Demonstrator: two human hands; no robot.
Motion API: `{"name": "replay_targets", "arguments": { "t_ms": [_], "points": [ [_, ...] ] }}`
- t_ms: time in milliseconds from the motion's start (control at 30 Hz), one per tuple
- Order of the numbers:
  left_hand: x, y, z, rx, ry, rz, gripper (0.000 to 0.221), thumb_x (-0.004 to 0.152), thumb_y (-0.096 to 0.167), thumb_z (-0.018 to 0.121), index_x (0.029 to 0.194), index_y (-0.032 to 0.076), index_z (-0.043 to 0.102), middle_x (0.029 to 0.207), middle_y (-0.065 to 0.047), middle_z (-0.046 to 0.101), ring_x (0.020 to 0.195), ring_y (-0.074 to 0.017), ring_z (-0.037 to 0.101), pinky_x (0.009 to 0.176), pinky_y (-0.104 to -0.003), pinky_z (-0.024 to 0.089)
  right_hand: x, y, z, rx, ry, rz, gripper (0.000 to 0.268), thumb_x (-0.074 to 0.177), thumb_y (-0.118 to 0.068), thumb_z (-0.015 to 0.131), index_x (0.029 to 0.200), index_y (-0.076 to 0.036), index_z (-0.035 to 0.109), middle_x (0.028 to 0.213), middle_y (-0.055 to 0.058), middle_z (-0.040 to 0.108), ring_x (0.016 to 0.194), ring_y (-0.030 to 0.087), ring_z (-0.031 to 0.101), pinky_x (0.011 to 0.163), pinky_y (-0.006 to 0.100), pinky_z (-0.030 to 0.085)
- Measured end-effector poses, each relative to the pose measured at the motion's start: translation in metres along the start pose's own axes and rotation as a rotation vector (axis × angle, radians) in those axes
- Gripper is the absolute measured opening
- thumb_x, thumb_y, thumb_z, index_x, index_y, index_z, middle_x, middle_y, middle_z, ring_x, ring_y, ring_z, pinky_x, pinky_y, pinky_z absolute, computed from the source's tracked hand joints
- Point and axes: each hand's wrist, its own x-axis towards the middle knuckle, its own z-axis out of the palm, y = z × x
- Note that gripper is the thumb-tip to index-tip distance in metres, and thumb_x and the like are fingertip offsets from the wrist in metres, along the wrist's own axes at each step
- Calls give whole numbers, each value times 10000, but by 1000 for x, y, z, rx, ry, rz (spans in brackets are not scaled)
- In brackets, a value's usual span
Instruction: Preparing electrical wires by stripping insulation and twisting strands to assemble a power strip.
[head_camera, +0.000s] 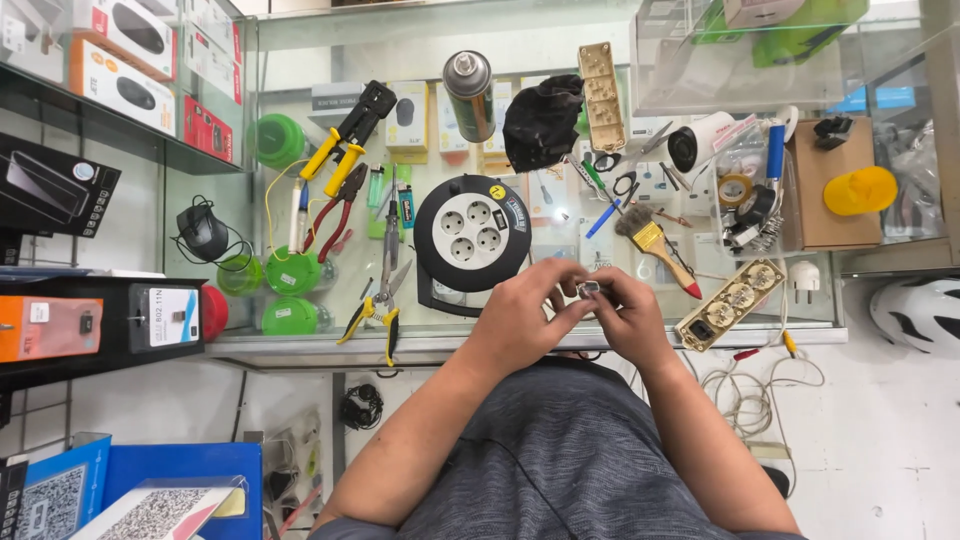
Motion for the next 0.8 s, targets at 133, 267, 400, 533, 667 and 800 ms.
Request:
{"name": "replay_targets", "arguments": {
  "t_ms": [133,267,400,533,667,800],
  "points": [
    [-2,-7,8,75,95,57,136,925,23,705,1037,94,738,826,-35,725,725,-169,745,510,-229,594,-1,-8,3,-41,21,-17,91,957,-75,710,1045,-80,733,719,43,678,569,124,481,592,278,449],
    [1,-5,5,-32,169,69,150,923,24,734,1057,78,773,892,-69,753,796,-202,759,564,-248,622,6,-26,0,-119,104,-251,414,917,-198,784,1262,-16,644,1075,143,635,936,235,595,829,363,474],
    [1,-16,9,-52,176,52,141,942,26,710,1054,72,782,877,-86,756,785,-227,763,586,-265,626,25,-42,-12,-171,47,-391,253,781,42,857,1020,-24,805,946,127,724,767,241,693,716,366,573],
    [4,-22,12,-129,156,3,119,948,26,709,1037,57,783,871,-119,762,792,-265,768,581,-288,626,37,-42,-20,-270,-31,-456,120,857,20,817,932,-70,791,940,82,745,731,243,692,703,360,571],
    [8,-26,22,-373,218,-193,104,962,37,695,1021,28,780,860,-154,764,822,-242,773,651,-311,657,40,-49,-9,-352,96,-640,110,862,55,805,885,-49,780,1057,127,752,797,274,665,731,382,578],
    [14,-23,31,-612,327,-503,128,987,49,651,1008,-49,731,900,-183,712,843,-213,694,757,-374,656,27,-12,4,-349,212,-693,112,854,85,798,840,-24,777,916,130,783,707,304,677,668,406,580]
  ]
}}
